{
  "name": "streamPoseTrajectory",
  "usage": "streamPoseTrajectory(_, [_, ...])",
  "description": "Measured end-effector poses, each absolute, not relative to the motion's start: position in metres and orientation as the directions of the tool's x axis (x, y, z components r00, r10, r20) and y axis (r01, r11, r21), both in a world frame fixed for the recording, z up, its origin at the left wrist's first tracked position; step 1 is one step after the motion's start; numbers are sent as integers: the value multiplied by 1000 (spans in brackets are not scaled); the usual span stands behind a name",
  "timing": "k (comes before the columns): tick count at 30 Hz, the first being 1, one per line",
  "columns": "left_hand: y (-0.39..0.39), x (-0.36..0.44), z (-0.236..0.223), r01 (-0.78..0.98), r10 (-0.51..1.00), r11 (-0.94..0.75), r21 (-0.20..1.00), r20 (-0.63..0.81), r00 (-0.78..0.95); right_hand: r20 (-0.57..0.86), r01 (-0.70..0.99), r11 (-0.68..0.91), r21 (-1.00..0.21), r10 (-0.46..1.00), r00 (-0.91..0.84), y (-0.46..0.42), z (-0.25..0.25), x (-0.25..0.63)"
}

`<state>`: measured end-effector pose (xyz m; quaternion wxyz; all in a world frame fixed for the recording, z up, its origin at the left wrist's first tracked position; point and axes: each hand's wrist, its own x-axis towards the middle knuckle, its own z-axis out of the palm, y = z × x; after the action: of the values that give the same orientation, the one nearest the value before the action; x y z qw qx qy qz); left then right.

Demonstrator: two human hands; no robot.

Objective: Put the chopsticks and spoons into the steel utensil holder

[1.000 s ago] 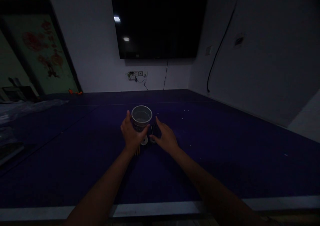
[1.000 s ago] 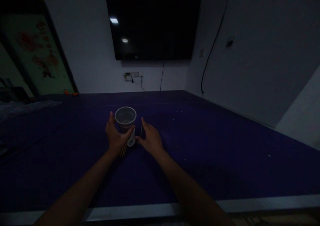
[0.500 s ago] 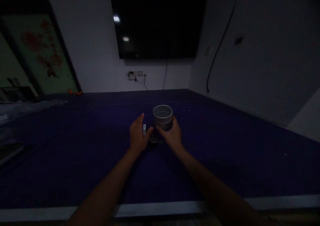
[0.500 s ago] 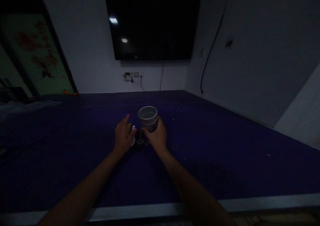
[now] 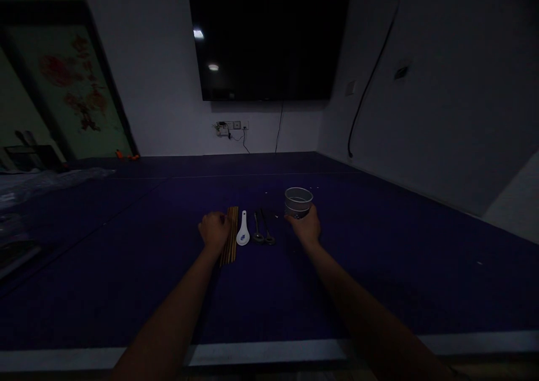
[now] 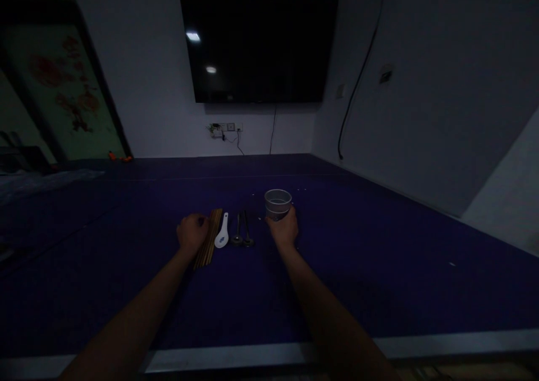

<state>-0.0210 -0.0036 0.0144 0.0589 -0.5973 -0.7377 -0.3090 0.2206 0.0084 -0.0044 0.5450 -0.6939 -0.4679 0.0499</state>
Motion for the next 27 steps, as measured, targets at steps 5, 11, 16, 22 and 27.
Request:
streamPoseTrajectory(5, [2,-29,14,897,874,173,407,357,-331,442,630,6,-776,718,538,10,-9,225])
streamPoseTrajectory(11, [3,-29,13,882,881,209,422,309,-357,437,649,-16,-761,727,530,9,-9,226])
streamPoseTrajectory(16, [3,-28,12,888,889,214,408,296,-350,414,661,-48,-749,745,523,7,-8,224])
streamPoseTrajectory(22, [4,-29,11,887,892,204,414,295,-343,414,661,-30,-750,758,504,8,-8,223])
streamPoseTrajectory(27, [5,-29,11,888,899,198,416,283,-333,442,646,41,-762,762,474,11,-12,225])
